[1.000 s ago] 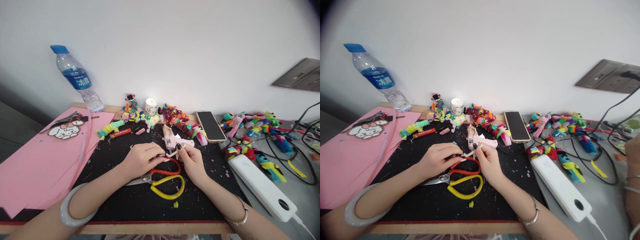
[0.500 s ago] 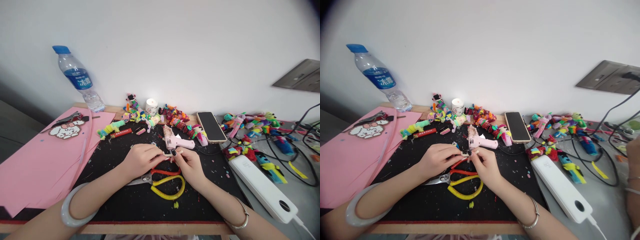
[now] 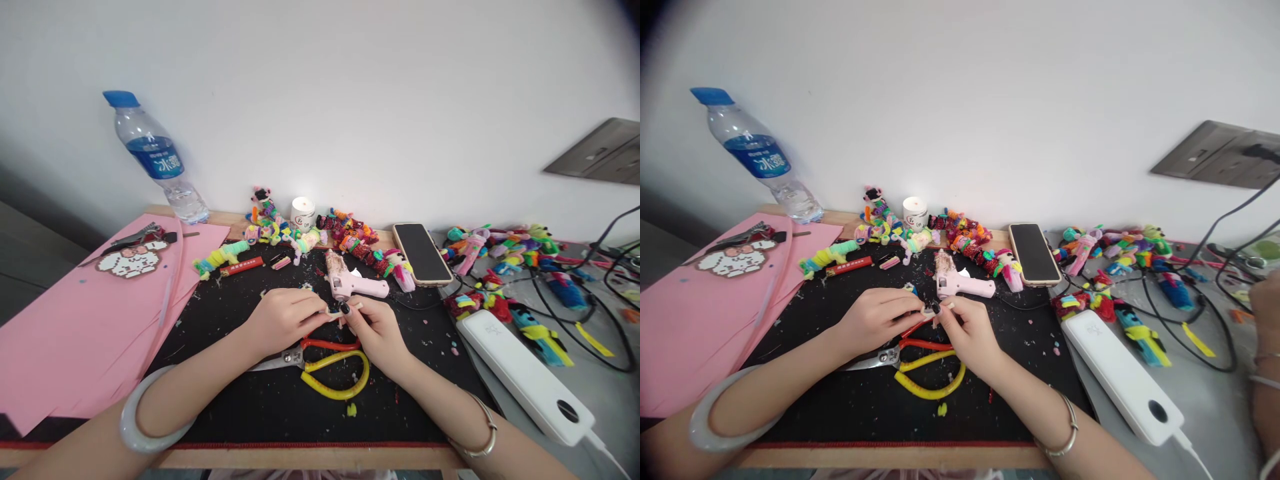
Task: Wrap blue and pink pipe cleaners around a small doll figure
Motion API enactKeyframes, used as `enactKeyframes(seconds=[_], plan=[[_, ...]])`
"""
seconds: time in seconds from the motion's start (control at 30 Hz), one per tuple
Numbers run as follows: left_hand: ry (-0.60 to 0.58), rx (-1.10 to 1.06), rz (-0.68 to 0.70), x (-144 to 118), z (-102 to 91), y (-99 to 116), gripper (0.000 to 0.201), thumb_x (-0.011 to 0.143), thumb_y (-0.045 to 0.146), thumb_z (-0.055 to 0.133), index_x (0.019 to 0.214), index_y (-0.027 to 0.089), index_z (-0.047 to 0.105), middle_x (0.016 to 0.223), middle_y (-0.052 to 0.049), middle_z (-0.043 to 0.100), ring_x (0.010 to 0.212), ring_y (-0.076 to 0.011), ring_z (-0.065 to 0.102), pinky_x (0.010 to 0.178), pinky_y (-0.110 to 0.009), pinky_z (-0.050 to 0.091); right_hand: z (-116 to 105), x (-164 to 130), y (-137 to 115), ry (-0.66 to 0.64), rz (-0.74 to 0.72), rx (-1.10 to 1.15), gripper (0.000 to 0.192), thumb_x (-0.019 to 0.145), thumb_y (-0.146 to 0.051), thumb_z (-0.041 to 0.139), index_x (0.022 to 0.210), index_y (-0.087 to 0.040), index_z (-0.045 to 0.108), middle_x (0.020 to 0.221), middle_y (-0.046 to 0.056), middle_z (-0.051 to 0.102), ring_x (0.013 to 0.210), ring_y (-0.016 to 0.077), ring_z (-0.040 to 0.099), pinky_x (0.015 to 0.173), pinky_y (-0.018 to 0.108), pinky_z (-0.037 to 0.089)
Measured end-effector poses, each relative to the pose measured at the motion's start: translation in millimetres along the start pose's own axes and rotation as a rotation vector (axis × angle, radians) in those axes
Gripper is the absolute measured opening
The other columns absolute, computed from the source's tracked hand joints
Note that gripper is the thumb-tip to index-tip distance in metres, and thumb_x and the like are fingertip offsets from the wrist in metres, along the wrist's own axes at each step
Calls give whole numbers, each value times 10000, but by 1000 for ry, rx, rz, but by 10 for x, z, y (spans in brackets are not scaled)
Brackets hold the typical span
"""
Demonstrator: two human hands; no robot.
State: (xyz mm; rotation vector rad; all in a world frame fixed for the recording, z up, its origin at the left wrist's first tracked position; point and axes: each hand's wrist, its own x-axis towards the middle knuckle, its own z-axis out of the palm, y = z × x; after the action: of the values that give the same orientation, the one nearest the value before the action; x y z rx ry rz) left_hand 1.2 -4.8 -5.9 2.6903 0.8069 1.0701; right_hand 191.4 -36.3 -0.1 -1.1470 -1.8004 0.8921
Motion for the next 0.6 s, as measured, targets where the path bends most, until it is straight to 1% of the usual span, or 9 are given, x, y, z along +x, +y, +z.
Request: enactKeyframes(seconds=[0.4, 0.6], plan=[[-44, -70, 73, 7, -36, 31, 116, 855, 180, 518, 821, 149, 625, 797, -25, 687, 710, -108, 628, 676, -206, 483, 0, 15, -17, 1, 17, 7, 323, 896, -283, 443, 636, -166, 594, 555, -17, 488, 496, 94, 427, 486, 212, 346], [-20, -99, 103, -9, -16, 16, 114, 852, 150, 514, 858, 148, 628, 833, -42, 695, 755, -116, 637, 724, -213, 497, 2, 19, -13, 6, 18, 12, 328, 894, -284, 444, 620, -167, 582, 554, -18, 500, 502, 96, 443, 503, 215, 353]])
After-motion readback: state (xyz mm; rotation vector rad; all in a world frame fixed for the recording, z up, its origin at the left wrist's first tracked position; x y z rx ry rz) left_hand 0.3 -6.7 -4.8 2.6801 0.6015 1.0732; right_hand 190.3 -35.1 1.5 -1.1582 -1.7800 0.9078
